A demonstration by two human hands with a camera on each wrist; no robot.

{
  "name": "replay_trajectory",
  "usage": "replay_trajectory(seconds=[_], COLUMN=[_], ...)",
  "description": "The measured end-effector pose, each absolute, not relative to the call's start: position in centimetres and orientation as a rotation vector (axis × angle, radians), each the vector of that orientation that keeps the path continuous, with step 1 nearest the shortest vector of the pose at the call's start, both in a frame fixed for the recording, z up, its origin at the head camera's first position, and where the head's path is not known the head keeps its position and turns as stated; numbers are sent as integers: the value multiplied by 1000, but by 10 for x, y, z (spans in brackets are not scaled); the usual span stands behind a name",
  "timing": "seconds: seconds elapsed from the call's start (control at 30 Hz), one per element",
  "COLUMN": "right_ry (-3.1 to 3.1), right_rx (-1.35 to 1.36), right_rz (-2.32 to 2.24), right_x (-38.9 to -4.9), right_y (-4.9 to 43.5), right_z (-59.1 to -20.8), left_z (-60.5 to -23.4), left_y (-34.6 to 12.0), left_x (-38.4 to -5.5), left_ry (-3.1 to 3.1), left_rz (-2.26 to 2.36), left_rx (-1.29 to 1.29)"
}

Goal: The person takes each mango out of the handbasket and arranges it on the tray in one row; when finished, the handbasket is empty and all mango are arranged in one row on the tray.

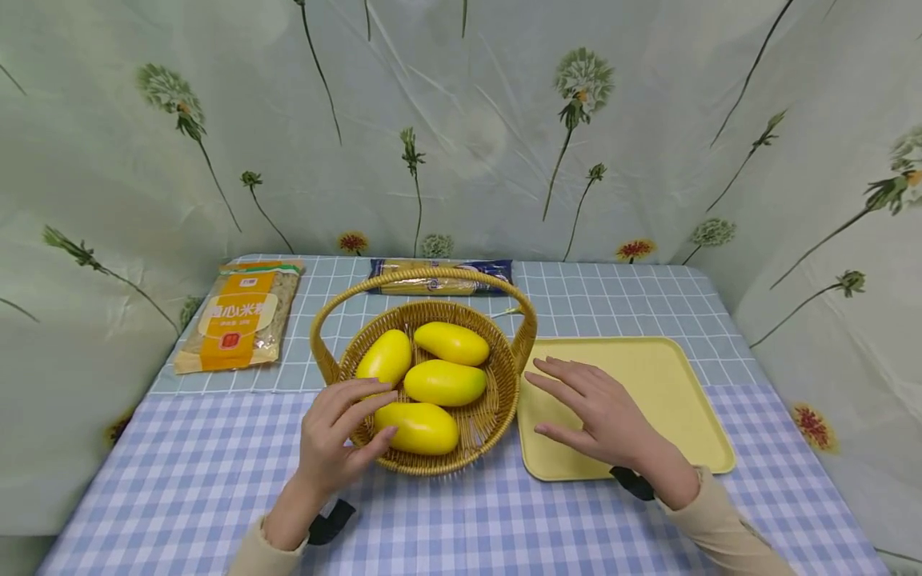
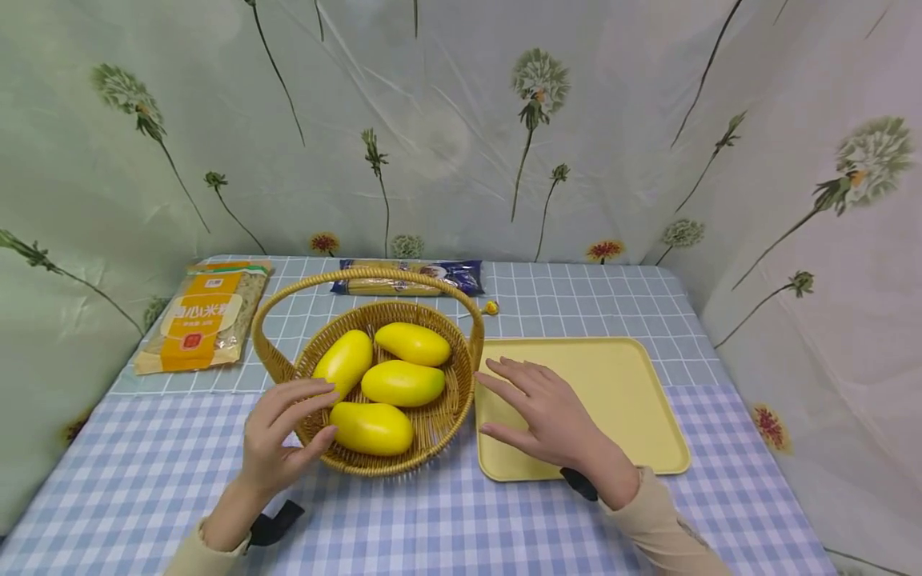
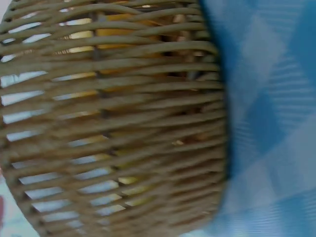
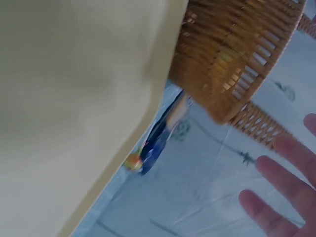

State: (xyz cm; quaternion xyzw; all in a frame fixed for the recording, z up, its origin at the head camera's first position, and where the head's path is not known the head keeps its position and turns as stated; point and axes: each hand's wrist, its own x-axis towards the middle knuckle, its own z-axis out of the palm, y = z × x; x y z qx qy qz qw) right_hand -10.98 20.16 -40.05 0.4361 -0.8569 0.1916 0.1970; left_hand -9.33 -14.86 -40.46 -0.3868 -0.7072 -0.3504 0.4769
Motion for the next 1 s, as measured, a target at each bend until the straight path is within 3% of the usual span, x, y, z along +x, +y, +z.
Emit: replay_trajectory(seconds=[0.23,0.53,0.8,1.0], right_ry=[-2153,-2193,-2456,-2771], right_rx=[1335,1443,1452,1279], right_rz=[730,816,901,779], right_x=[-121,-132,-140,-143], right_y=[174,146,122,106], right_z=[-388,-377,-372,-363], left_z=[-408,-418,-451,-460], left_y=[-153,-169,-184,-189], left_x=[-91,-95,-121,-126], left_ry=[-1483,-1911,-1916,-1850], left_rz=[-1114,-1676,-1985,-2023], left_rx=[-531,-202,-217,-332])
